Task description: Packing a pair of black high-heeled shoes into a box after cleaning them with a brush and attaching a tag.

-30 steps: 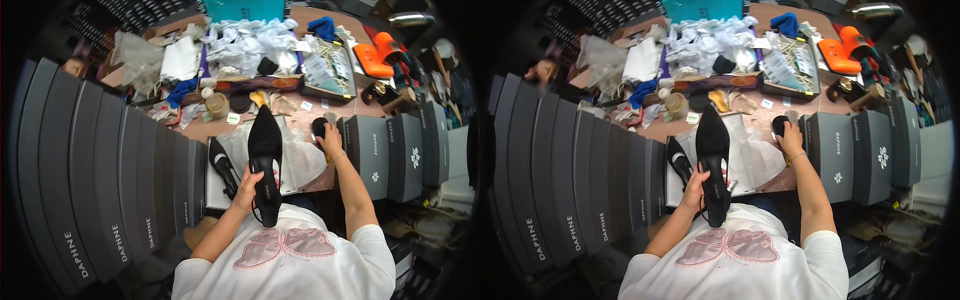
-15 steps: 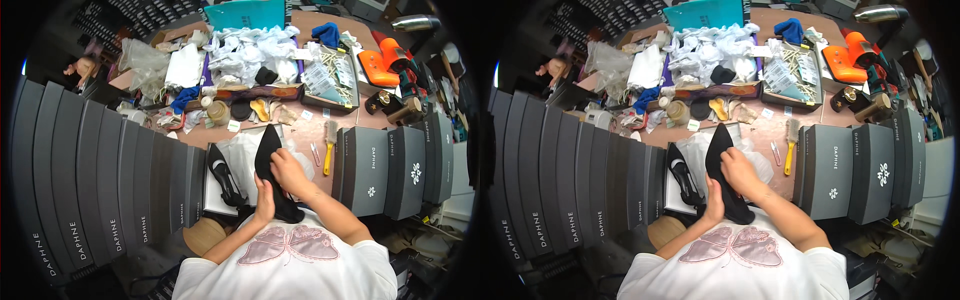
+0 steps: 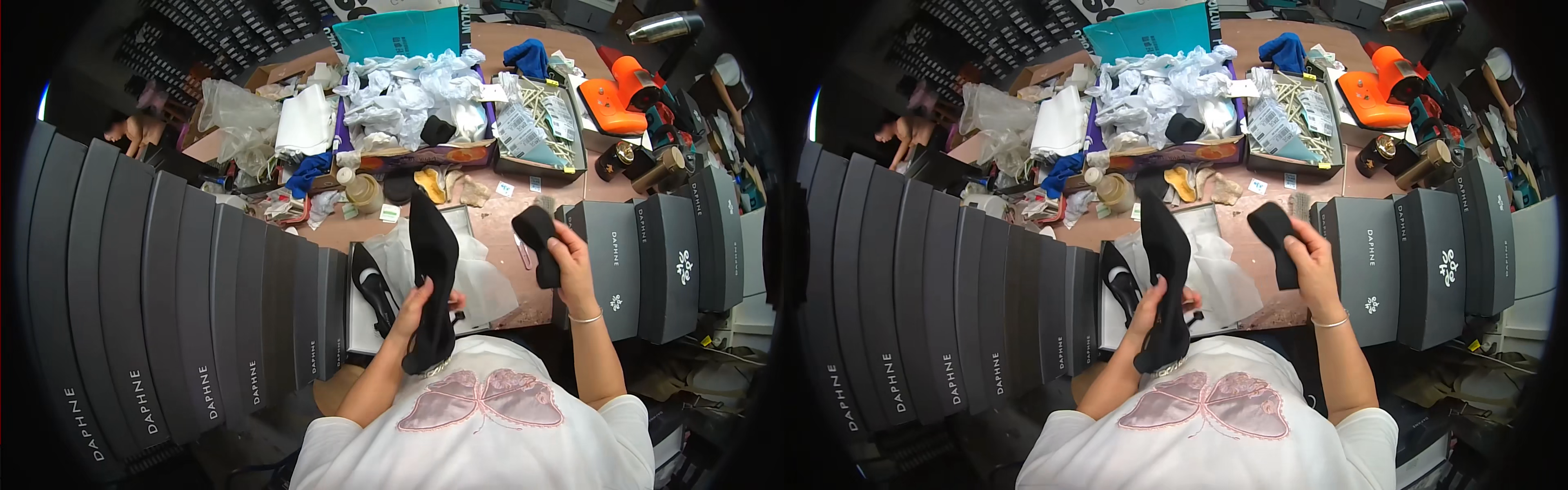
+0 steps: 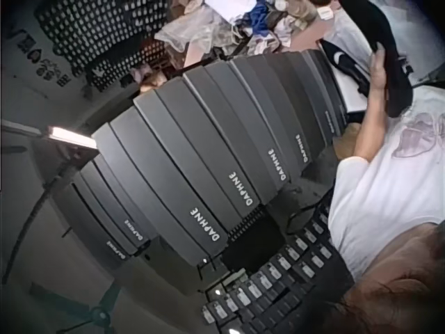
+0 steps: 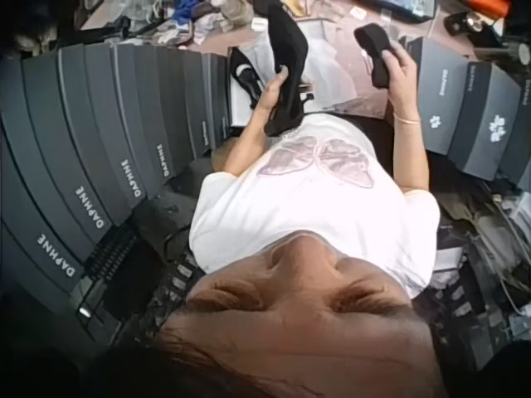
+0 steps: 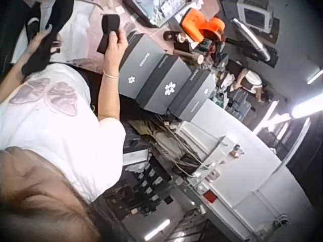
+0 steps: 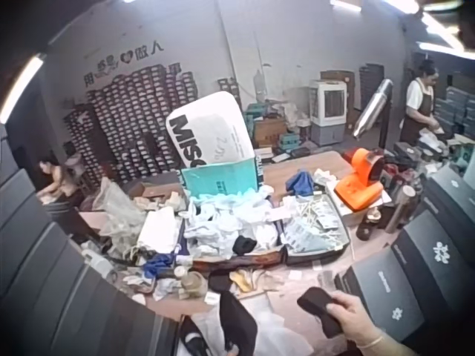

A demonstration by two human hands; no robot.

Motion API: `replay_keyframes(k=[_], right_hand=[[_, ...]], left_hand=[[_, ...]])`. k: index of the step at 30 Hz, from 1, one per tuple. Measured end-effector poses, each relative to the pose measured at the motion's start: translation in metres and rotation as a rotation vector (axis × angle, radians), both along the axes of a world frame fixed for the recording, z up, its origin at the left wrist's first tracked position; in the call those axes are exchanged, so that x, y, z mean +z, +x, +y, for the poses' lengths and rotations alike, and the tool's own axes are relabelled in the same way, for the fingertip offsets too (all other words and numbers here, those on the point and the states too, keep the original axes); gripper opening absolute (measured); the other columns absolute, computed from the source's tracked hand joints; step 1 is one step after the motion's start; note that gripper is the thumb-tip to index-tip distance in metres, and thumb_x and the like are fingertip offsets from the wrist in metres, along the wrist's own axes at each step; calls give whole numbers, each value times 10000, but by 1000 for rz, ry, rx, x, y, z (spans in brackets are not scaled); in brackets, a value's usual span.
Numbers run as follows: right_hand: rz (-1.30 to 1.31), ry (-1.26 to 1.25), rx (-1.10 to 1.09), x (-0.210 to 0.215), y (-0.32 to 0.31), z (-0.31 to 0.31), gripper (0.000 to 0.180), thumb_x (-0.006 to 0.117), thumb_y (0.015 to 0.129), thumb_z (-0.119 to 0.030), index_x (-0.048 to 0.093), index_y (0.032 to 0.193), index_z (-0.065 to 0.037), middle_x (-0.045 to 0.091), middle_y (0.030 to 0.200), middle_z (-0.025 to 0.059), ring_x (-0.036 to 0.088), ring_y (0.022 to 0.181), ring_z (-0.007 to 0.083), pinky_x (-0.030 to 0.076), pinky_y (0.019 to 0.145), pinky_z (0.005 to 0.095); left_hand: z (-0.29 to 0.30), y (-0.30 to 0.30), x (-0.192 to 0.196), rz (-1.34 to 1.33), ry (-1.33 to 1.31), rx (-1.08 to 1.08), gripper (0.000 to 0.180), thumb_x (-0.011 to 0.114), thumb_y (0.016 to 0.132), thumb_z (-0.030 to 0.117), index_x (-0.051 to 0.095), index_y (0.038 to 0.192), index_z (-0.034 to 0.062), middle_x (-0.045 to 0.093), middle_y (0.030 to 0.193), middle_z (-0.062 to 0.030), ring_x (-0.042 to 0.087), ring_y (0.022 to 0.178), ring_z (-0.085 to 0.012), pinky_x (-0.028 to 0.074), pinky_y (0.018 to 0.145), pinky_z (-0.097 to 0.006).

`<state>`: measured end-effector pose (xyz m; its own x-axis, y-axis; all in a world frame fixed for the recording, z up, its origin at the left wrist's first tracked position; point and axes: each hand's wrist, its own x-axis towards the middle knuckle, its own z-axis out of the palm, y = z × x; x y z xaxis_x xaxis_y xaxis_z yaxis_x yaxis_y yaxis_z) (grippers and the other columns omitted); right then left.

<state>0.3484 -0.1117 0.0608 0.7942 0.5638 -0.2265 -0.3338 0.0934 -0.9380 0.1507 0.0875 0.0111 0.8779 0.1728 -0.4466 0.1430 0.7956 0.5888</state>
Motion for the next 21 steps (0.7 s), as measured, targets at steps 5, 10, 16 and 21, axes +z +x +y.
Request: replay_keyframes(k=[5, 10, 16, 21], right_hand=[[-147, -148, 75, -23, -25, -8, 428, 496, 887, -12, 496, 1314, 17, 585, 1106, 36, 544, 943, 77, 448, 826, 209], [-75, -79, 56, -20, -24, -7, 434, 456, 876, 2, 493, 1308, 20, 583, 1121, 51, 549, 962, 97, 444, 867, 227], [-721, -326, 110, 17, -22, 17, 448, 498, 804, 12, 524, 1251, 34, 554, 1133, 142, 559, 1011, 239, 427, 919, 299], [-1656, 42, 690, 67, -29, 64, 350, 541, 809, -68, 606, 1152, -55, 605, 1125, 110, 595, 972, 267, 477, 793, 350]], left_hand=[[13, -12, -9, 68, 18, -185, 389, 466, 990, 338, 519, 1226, 33, 626, 877, -67, 617, 751, -146, 514, 711, -291], [1, -12, -20, -485, -678, -218, 329, 539, 934, 328, 516, 1033, 16, 452, 594, 8, 453, 460, -111, 377, 483, -237], [-6, -12, -18, -610, -753, -599, 419, 648, 848, 315, 514, 1050, -27, 583, 760, -128, 552, 532, -155, 429, 518, -256], [-27, -5, -4, -310, -605, -587, 645, 771, 732, 389, 500, 1075, -85, 615, 758, -163, 605, 759, -205, 460, 716, -289]])
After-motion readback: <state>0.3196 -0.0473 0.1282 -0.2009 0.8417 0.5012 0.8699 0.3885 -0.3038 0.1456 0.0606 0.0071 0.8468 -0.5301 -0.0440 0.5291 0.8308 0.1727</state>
